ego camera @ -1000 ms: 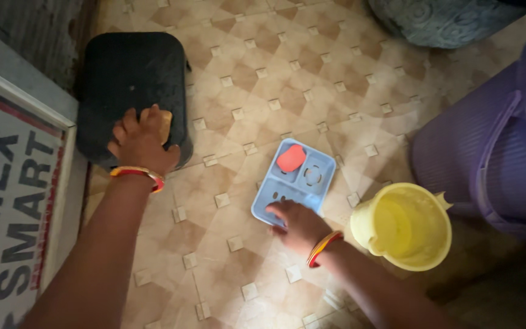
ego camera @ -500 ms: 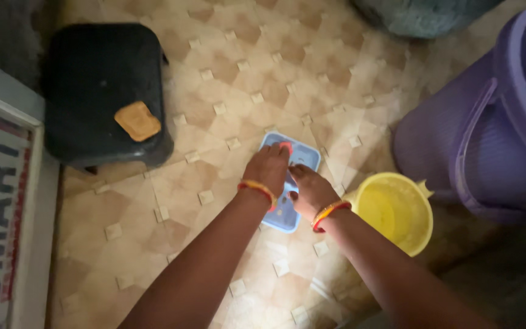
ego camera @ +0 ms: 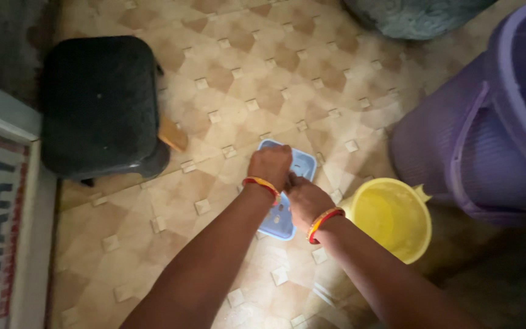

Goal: The person washes a black plastic stool by pouring water from a yellow mug over it and scrubbing it with their hand. They then retrieve a blue plastic tray containing soap and a sponge, rinse the tray, and wash the items inside it using water from the mug.

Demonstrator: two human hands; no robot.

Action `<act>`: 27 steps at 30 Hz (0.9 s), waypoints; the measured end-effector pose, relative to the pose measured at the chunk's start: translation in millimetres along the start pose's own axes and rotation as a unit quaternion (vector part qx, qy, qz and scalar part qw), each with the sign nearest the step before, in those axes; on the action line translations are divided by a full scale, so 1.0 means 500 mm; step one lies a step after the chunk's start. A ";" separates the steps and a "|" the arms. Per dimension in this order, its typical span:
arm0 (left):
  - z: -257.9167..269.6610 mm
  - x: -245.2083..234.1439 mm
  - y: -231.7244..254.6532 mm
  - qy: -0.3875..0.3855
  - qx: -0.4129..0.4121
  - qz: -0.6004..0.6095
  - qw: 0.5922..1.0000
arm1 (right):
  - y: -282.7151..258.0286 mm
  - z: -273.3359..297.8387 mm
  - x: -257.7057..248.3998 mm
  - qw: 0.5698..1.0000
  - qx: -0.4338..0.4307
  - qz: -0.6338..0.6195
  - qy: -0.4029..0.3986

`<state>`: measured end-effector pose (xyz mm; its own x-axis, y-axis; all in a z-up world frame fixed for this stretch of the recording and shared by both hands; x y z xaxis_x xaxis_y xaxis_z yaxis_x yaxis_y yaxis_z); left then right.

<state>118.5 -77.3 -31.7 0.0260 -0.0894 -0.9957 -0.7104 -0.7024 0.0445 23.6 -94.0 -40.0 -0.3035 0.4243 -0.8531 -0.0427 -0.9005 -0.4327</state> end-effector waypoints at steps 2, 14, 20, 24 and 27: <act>0.005 -0.013 -0.015 0.020 -0.007 0.017 1.000 | -0.003 0.002 -0.002 1.000 0.008 0.010 -0.023; 0.128 -0.082 -0.227 0.194 -0.257 0.317 0.892 | -0.008 0.007 -0.009 1.000 0.015 0.007 -0.009; 0.234 -0.151 -0.459 0.283 -0.273 0.122 0.911 | -0.013 0.016 -0.018 1.000 0.015 -0.009 0.003; 0.264 -0.177 -0.530 0.289 -0.315 0.153 0.891 | -0.007 0.003 -0.025 0.998 0.042 -0.038 -0.039; 0.249 -0.166 -0.520 0.275 -0.302 0.212 0.888 | 0.006 -0.015 -0.068 0.981 0.082 -0.175 -0.002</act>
<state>213.5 200.5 29.3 0.3039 -0.6510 -0.6956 -0.2354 -0.7588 0.6073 41.0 -110.6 -14.3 -0.2454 0.7109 -0.6591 -0.2983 -0.7023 -0.6464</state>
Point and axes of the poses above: each hand's wrist, its own z-axis away from the middle knuckle, its own x-axis out of the palm, y = z × x, the point moved 9 cm from there along -z, towards the middle knuckle, and after that the axes turned 13 degrees about -z, right-handed, at the moved point
